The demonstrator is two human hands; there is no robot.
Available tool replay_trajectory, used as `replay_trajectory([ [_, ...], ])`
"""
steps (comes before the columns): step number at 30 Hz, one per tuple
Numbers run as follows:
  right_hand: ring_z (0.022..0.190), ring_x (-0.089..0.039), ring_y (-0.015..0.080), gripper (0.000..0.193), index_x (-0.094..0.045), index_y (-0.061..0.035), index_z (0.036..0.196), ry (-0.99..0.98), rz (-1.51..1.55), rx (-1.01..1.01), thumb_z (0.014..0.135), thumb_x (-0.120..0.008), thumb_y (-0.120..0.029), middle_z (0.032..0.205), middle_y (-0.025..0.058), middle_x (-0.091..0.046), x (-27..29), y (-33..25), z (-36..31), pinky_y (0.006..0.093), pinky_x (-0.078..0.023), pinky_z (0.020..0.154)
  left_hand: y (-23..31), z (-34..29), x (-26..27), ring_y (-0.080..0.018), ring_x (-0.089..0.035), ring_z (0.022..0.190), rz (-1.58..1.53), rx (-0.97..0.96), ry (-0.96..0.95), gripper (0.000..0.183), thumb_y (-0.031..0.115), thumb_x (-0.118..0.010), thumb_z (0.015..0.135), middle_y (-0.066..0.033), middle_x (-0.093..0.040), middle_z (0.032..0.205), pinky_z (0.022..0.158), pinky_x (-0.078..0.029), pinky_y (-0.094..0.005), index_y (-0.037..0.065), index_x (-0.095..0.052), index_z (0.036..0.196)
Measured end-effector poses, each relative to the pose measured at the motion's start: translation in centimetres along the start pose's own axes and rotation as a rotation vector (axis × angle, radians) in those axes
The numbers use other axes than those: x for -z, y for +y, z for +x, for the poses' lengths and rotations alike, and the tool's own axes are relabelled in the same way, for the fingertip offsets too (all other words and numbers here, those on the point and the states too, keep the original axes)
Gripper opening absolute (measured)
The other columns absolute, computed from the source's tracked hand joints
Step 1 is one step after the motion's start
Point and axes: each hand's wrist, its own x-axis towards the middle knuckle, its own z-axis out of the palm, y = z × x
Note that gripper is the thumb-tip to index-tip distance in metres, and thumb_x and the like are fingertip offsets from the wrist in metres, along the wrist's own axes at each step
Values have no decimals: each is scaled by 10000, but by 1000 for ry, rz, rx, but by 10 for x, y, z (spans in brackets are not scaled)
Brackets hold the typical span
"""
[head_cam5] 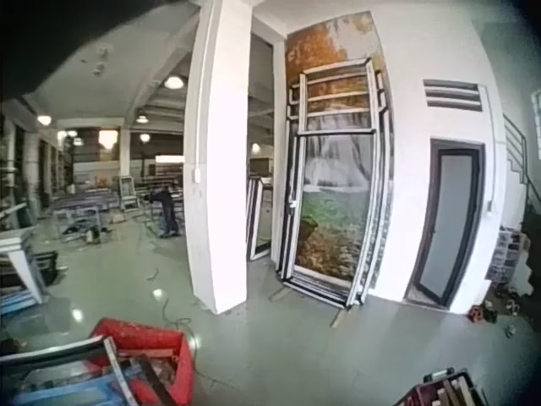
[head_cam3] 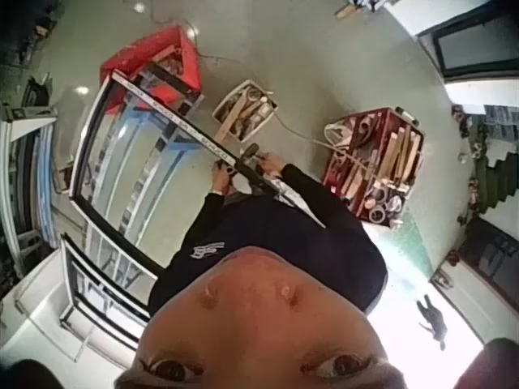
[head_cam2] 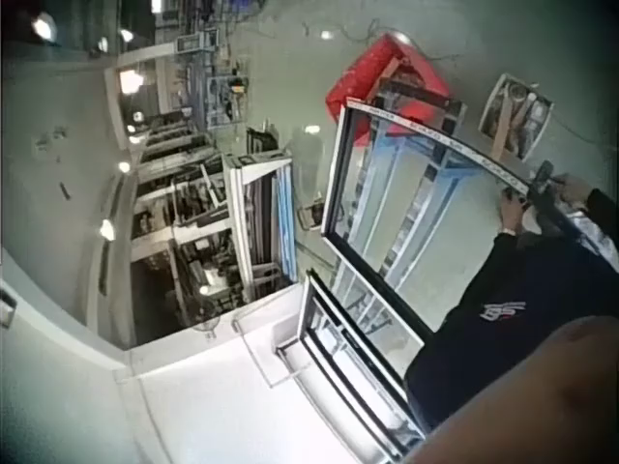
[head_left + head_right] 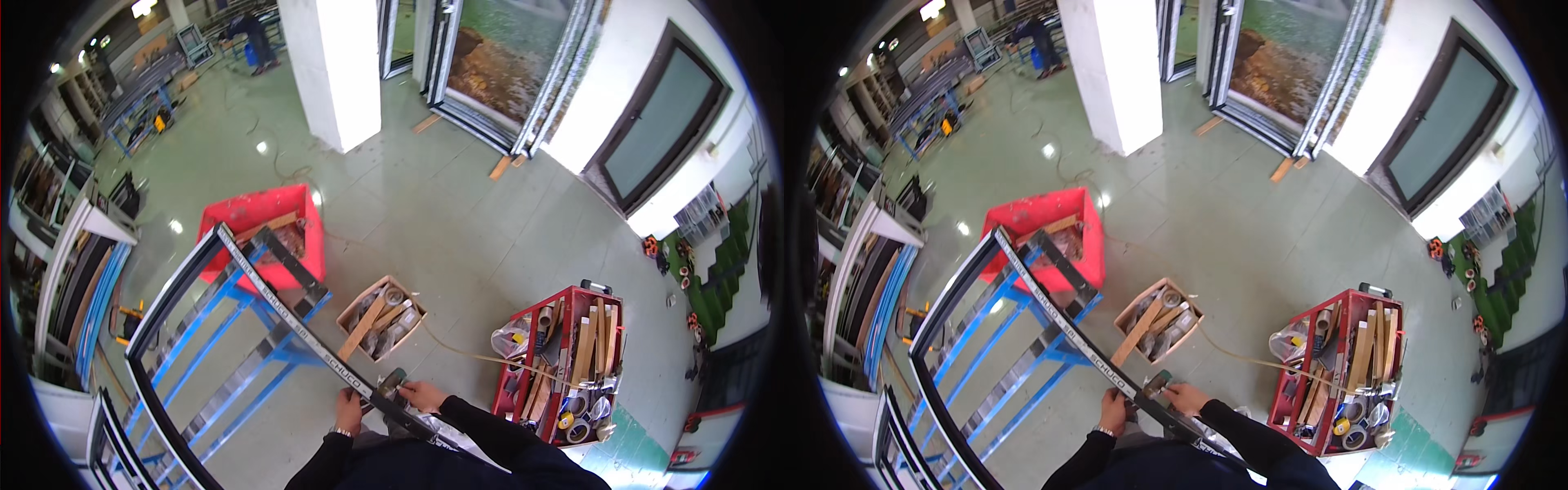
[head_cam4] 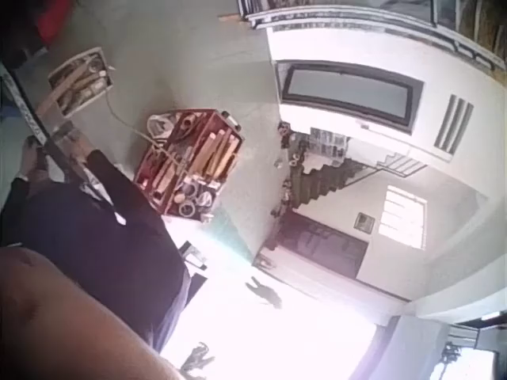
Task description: The person assembles components of a metal frame by attaching brackets with screws, using an electric drill, mallet, and pliers.
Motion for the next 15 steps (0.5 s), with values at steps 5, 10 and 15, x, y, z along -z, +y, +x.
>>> replay_trajectory([
  [5,499,-491,116,383,-660,-44,1050,45,87,41,1015,-514,-397,651,19,-561,-6,12,1,296,-395,453,0,-9,0,-275,-666,926,-36,-14,10,247,158,-520,1010,-144,-610,1083,750,-606,-457,-10,-458,1180],
  [10,518,-522,131,381,-669,-52,1089,191,173,-61,997,-540,-398,668,36,-574,17,-4,2,299,-422,464,2,-8,0,-289,-685,893,-29,-19,7,218,148,-507,1009,-140,-628,1062,761,-606,-461,17,-457,1176],
  [15,740,-679,311,437,-677,-37,1083,398,-57,45,979,-508,-426,815,191,-690,12,6,12,417,-528,718,0,-2,1,-289,-686,891,-15,-13,5,218,165,-491,1017,-144,-644,1057,753,-604,-450,19,-460,1176],
])
